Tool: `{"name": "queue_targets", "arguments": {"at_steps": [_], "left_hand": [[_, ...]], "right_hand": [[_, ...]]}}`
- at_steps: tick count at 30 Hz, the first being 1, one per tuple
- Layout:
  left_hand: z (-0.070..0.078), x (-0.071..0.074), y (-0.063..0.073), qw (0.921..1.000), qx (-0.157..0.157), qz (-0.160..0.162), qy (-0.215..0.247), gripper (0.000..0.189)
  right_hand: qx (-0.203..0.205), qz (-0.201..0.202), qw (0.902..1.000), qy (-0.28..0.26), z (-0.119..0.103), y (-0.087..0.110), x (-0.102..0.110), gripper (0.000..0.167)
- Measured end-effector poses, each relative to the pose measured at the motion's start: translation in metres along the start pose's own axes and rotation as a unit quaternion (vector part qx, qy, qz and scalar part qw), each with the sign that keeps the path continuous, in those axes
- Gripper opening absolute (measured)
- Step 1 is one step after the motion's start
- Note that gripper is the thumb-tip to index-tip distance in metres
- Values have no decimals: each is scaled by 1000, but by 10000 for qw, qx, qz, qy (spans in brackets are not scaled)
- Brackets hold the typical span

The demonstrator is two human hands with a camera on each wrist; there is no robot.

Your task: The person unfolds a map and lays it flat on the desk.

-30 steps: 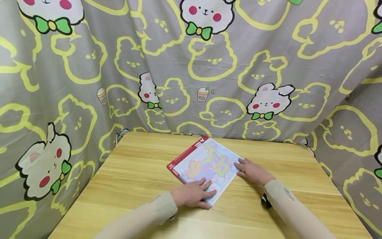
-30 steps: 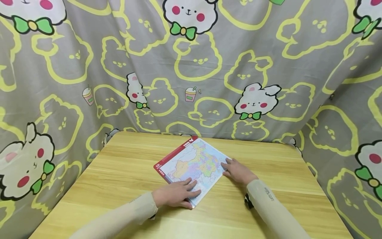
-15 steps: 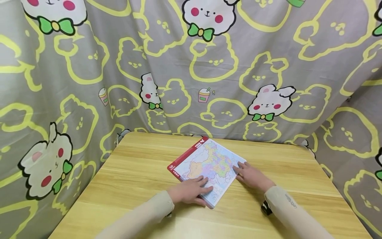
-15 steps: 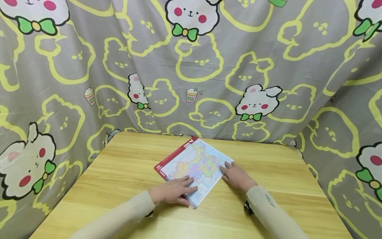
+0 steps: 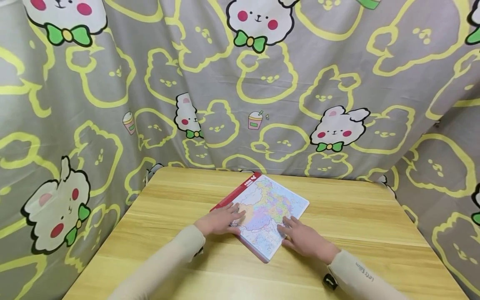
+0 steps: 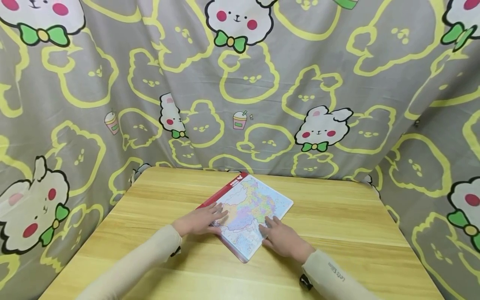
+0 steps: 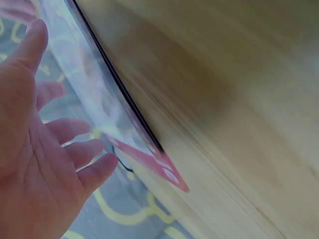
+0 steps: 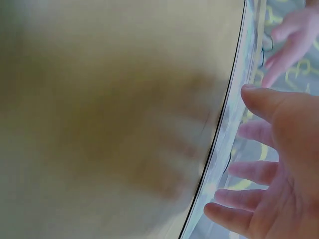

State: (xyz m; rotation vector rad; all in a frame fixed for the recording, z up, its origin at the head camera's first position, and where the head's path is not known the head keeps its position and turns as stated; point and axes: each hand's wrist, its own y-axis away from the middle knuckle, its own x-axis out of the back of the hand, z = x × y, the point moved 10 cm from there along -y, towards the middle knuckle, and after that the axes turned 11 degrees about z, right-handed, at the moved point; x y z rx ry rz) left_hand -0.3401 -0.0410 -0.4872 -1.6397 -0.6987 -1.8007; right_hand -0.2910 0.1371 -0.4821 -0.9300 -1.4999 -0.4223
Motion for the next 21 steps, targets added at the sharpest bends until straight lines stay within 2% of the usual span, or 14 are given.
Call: {"name": "queue_targets", "arguments": {"at_steps": [7, 11, 16, 21], "left_hand": [[-23, 2, 1, 9999, 99, 82, 47, 69], [-34, 0, 1, 9997, 233, 51, 90, 71], [-46, -2, 3, 9987, 445, 9, 248, 72], [-51, -5, 5, 9982, 505, -74, 300, 72]], "right_hand": [[39, -367, 9990, -260, -27, 1, -11, 49], [99, -513, 9984, -210, -40, 2, -15, 53], [233, -532, 9983, -89, -54, 0, -17, 57], [297, -517, 9982, 6, -63, -2, -18, 58]]}}
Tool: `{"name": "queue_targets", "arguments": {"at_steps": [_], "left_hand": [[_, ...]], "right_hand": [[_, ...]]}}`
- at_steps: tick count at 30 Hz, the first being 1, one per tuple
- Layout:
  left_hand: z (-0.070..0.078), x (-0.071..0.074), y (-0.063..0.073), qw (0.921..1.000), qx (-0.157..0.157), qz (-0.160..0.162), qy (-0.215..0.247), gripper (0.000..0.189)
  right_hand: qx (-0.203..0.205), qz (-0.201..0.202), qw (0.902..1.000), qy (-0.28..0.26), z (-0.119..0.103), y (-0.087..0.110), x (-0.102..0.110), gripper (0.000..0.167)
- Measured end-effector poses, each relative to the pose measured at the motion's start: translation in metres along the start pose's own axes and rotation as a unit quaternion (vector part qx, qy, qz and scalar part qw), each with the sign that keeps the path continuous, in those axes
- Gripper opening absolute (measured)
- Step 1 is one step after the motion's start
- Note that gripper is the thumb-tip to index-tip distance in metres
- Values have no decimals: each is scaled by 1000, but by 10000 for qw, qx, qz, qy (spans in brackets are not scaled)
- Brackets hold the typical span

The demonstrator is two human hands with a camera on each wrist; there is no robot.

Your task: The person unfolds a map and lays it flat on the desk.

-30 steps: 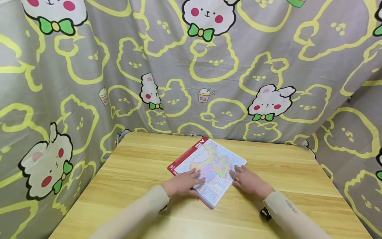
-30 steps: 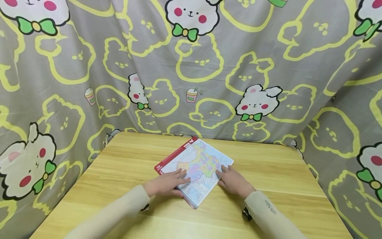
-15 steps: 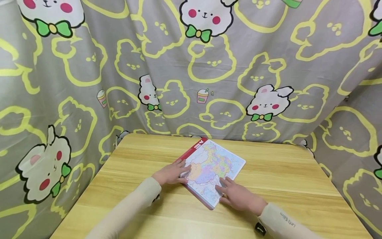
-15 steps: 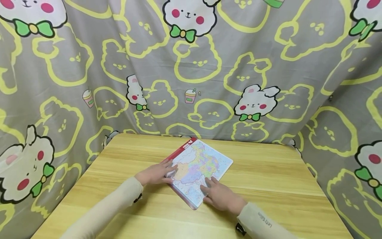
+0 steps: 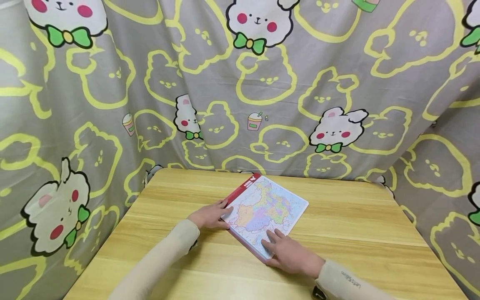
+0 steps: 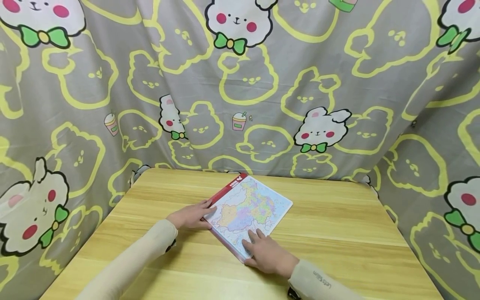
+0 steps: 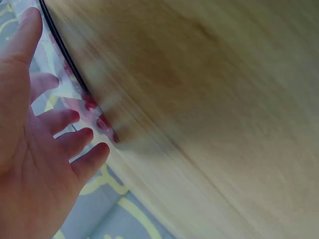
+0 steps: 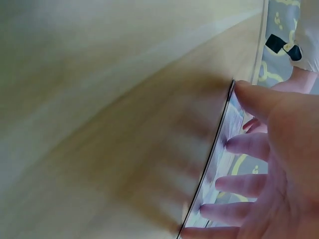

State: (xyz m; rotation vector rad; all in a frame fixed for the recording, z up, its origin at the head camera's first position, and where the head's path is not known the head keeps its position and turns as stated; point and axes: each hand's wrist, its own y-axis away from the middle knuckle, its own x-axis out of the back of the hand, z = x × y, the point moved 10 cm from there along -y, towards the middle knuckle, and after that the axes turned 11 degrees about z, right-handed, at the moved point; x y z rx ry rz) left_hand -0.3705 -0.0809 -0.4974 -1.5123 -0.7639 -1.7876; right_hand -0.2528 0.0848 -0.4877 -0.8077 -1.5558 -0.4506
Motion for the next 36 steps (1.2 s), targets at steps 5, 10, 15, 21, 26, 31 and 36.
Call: {"name": "queue_targets", "arguments": {"at_steps": [5, 10, 15, 21, 26, 31, 36], "left_hand": [[-1, -3, 1, 10000, 49, -64, 48, 70], [-1, -8, 0, 9999, 42, -121, 14, 70], [-1, -8, 1, 9998, 60, -159, -45, 70], [2, -7, 3, 9998, 30, -195, -88, 71], [4, -7, 5, 9996, -23, -207, -212, 72], [7, -10, 8, 9987, -107, -207, -443, 72], [14, -9, 11, 9986, -245, -118, -445, 68]], "right_hand": [[-134, -94, 9999, 9, -2, -1, -3, 59], [-171, -99, 9998, 57, -4, -3, -6, 61], [-194, -120, 9997, 128, -6, -5, -7, 61], [-158, -103, 9998, 88, -2, -4, -7, 62], [-103, -154, 9998, 50, 4, -4, -5, 62], [-91, -147, 9998, 40, 10, -6, -4, 62], [-88, -45, 9998, 159, 16, -8, -3, 61]]}}
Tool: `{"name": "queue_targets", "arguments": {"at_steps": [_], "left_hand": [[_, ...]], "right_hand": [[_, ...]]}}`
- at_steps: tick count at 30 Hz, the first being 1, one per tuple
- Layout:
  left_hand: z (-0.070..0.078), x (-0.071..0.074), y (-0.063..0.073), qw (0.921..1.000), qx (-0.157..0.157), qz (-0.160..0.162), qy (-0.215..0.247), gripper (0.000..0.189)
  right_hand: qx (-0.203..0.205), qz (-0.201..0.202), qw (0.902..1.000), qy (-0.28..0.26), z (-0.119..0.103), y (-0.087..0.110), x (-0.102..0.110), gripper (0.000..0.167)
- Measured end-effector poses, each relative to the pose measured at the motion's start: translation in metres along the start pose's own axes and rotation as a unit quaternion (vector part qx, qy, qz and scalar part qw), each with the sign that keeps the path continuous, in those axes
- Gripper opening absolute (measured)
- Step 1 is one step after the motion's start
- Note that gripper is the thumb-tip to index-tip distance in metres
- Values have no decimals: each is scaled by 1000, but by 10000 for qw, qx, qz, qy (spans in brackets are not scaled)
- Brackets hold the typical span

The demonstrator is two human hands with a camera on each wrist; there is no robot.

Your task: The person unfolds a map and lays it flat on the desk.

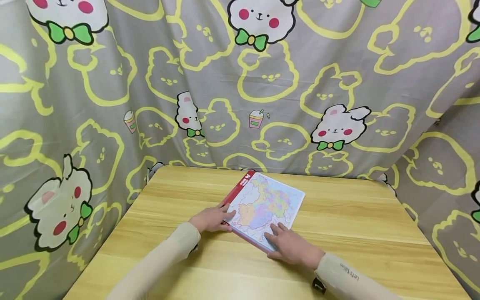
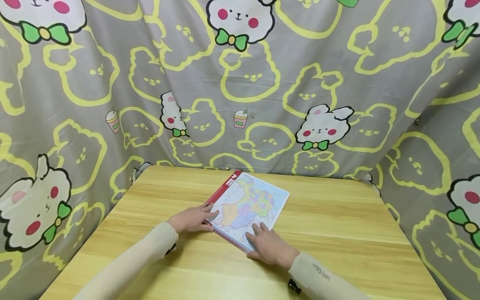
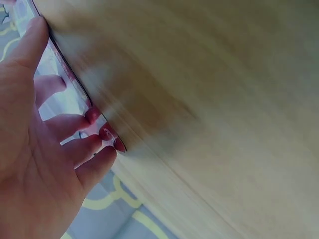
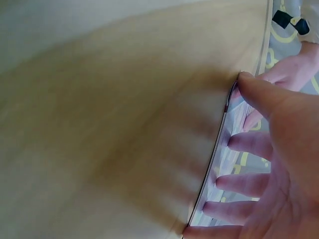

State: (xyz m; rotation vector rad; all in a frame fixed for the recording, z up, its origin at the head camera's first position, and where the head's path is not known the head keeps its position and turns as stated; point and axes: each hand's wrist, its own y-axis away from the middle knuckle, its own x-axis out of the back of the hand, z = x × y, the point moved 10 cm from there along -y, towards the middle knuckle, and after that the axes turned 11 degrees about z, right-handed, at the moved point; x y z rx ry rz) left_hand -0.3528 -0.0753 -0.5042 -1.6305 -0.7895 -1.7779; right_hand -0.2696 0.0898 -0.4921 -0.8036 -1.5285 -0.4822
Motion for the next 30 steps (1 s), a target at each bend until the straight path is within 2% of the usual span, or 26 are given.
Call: {"name": "queue_targets", "arguments": {"at_steps": [9, 30], "left_hand": [[3, -1, 4, 9999, 45, 30, -129, 63], [15, -2, 10, 9997, -56, 97, -233, 57]], "right_hand": [[45, -11, 9999, -129, 5, 2, 5, 57], [228, -152, 9995, -143, 25, 5, 0, 58]]}}
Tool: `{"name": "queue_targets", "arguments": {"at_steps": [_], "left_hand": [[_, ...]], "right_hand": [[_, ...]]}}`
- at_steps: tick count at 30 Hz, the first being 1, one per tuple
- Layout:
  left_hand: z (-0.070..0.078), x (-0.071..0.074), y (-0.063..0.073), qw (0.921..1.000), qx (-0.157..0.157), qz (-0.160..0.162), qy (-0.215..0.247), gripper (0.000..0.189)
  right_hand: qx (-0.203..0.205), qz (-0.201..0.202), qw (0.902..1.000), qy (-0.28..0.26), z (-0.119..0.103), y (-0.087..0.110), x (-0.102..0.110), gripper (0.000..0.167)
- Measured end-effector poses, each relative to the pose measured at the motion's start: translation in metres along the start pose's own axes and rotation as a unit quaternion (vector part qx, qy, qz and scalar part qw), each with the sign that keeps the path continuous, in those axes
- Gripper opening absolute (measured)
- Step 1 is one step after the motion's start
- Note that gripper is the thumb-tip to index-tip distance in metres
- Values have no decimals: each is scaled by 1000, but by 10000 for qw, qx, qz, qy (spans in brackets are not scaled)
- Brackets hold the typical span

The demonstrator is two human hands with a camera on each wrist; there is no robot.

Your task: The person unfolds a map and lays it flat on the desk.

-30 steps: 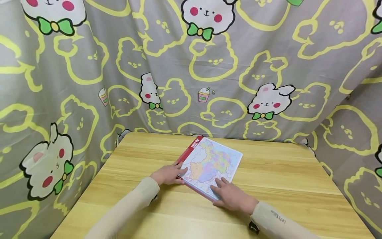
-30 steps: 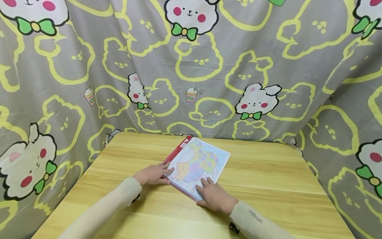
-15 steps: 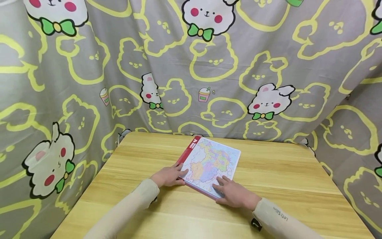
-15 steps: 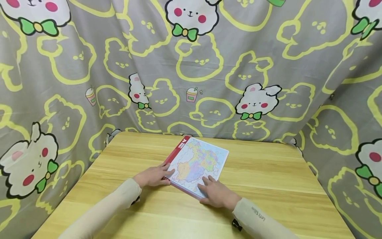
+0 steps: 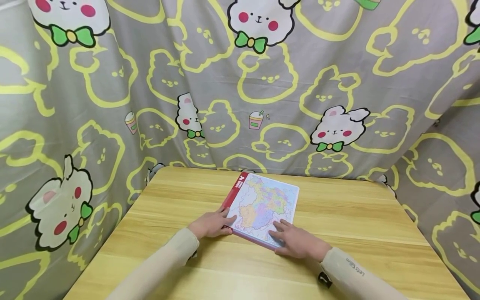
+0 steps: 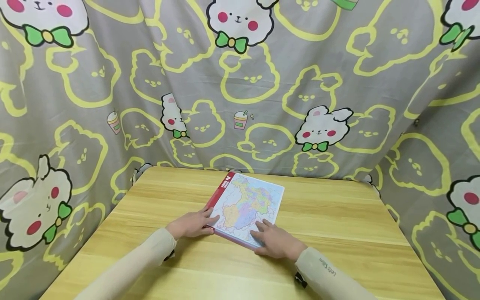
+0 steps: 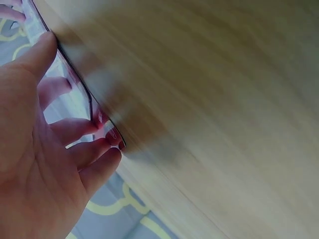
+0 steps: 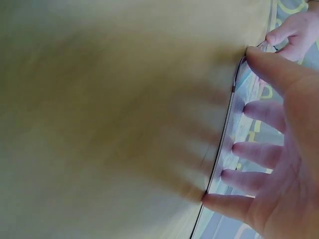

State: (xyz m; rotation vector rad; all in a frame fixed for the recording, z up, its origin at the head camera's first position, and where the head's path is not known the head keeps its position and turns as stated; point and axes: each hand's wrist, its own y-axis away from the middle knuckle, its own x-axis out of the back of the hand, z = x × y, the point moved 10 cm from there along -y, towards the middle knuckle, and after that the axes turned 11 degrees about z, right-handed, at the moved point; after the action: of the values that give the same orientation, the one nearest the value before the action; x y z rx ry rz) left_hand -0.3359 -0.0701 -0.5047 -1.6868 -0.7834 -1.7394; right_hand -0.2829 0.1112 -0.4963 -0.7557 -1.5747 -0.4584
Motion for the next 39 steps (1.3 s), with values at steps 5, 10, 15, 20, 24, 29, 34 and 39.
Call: {"name": "queue_targets", "arguments": {"at_steps": [5, 10, 15, 20, 24, 29, 34, 39], "left_hand": [[2, -1, 2, 10000, 13, 7, 10, 57], [2, -2, 3, 9998, 116, -6, 140, 57], [3, 1, 3, 9998, 58, 8, 194, 55], [2, 0, 2, 9996, 107, -36, 276, 56], [3, -1, 1, 9995, 146, -4, 267, 55], [6, -4, 1, 9998, 165, -36, 134, 54], [10, -1, 1, 9999, 112, 28, 48, 53], [16, 3, 1, 9999, 73, 61, -62, 51]], "right_hand": [[-77, -58, 9999, -79, 1, 3, -2, 54], [-46, -71, 9999, 56, -7, 6, -2, 49], [-30, 22, 9999, 93, -11, 6, 1, 48], [-20, 64, 9998, 162, -10, 4, 2, 47], [-72, 78, 9999, 133, -5, 3, 3, 46], [-116, 35, 9999, 77, 1, 5, 1, 46], [-121, 72, 9999, 81, 6, 5, 2, 45], [-170, 85, 9998, 7, 12, 4, 5, 44]]}}
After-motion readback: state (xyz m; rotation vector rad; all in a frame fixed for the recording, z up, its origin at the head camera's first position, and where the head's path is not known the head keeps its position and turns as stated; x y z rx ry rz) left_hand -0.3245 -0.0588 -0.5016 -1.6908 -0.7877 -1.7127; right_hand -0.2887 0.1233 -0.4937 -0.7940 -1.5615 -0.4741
